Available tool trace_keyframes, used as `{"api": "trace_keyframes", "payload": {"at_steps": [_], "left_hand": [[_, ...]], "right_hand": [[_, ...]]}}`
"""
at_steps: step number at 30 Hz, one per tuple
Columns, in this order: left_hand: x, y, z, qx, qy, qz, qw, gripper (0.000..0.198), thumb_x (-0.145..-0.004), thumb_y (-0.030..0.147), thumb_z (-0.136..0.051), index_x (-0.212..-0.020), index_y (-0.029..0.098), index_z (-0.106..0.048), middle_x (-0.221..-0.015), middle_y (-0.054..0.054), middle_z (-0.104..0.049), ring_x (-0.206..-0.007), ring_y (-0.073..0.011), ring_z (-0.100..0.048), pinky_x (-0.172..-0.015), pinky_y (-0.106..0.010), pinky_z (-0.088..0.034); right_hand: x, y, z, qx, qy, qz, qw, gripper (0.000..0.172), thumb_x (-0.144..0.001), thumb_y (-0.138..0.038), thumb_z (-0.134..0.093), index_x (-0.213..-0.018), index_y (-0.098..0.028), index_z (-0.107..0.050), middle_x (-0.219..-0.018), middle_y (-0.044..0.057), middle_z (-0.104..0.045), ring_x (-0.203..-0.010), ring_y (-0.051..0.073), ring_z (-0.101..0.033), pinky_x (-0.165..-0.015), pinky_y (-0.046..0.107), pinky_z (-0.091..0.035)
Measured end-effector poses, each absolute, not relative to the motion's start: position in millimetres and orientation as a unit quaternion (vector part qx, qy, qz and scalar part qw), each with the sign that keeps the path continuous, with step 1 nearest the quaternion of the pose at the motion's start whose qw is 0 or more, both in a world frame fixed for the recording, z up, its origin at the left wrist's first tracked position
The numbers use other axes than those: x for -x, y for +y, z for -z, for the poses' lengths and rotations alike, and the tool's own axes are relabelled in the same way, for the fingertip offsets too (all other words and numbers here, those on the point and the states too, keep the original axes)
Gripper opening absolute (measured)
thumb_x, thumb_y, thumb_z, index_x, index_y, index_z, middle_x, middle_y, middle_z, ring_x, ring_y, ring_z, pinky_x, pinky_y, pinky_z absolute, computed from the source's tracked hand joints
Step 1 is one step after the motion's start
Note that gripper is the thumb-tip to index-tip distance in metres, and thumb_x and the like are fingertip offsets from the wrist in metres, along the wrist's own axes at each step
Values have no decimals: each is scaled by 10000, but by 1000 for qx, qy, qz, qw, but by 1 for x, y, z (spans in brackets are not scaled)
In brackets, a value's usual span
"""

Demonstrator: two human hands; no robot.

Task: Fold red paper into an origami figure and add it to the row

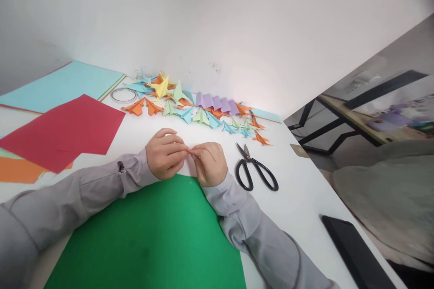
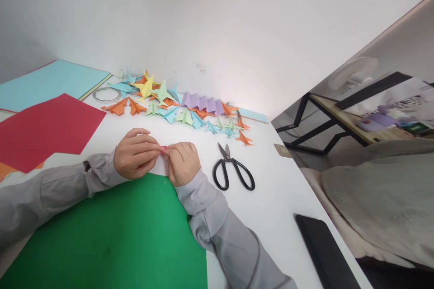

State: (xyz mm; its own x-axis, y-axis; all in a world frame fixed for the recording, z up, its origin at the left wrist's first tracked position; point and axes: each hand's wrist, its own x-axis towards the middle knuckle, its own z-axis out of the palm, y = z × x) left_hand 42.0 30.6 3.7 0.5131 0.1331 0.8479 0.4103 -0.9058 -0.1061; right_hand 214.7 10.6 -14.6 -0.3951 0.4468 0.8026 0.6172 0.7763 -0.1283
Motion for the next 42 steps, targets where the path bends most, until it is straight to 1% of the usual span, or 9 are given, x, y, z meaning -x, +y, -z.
{"api": "trace_keyframes", "payload": {"at_steps": [7,11,14,17,20,23,33,38,42], "left_hand": [[-41,31,-3,854,-175,469,143,110,-684,125,-558,-767,196,-549,-760,9,-707,-705,-139,-635,-781,-364,-438],[-39,32,-3,855,-172,470,133,138,-683,116,-555,-798,193,-558,-756,2,-706,-701,-140,-635,-763,-357,-446],[-39,33,-2,858,-166,469,130,142,-679,111,-562,-798,189,-559,-750,-1,-705,-698,-141,-635,-755,-355,-450],[-40,33,-1,853,-165,478,127,121,-690,117,-557,-783,194,-558,-755,1,-707,-704,-139,-636,-763,-352,-450],[-40,33,0,853,-165,480,122,111,-701,122,-552,-781,198,-564,-767,0,-710,-715,-141,-640,-771,-349,-448],[-40,33,0,855,-164,479,112,102,-710,129,-553,-779,200,-571,-770,-1,-711,-722,-140,-641,-773,-345,-448],[-41,33,-4,840,-177,507,75,143,-684,126,-595,-809,195,-591,-724,-14,-698,-689,-148,-632,-685,-322,-463],[-40,35,-1,849,-156,499,79,124,-692,115,-588,-790,191,-582,-724,-15,-702,-683,-150,-634,-692,-333,-466],[-40,36,1,858,-141,486,85,125,-696,102,-578,-785,190,-572,-759,-16,-711,-705,-152,-638,-714,-344,-460]], "right_hand": [[-214,13,19,309,-818,83,478,225,-794,-61,-449,-938,-168,-584,-822,77,-656,-778,179,-587,-680,334,-459],[-216,11,17,321,-806,70,493,270,-800,-39,-406,-976,-163,-567,-852,92,-645,-811,185,-585,-699,343,-479],[-216,8,13,344,-790,64,503,230,-798,-56,-436,-967,-152,-559,-836,100,-639,-805,192,-577,-707,354,-478],[-215,5,10,330,-812,72,476,178,-784,-99,-503,-942,-158,-561,-822,86,-651,-784,191,-580,-702,351,-464],[-214,5,9,321,-828,88,452,142,-797,-101,-492,-891,-178,-566,-792,58,-662,-743,173,-585,-683,336,-440],[-214,6,9,324,-831,98,442,125,-800,-110,-492,-876,-178,-564,-803,56,-665,-750,171,-583,-687,334,-427],[-216,6,9,326,-826,119,445,148,-775,-67,-501,-869,-172,-545,-777,54,-665,-735,172,-587,-674,335,-411],[-214,6,6,311,-832,132,440,119,-791,-108,-514,-880,-173,-560,-767,51,-668,-716,164,-573,-660,326,-407],[-214,6,5,287,-843,153,428,133,-784,-84,-492,-858,-165,-566,-771,52,-678,-698,162,-552,-649,322,-400]]}}
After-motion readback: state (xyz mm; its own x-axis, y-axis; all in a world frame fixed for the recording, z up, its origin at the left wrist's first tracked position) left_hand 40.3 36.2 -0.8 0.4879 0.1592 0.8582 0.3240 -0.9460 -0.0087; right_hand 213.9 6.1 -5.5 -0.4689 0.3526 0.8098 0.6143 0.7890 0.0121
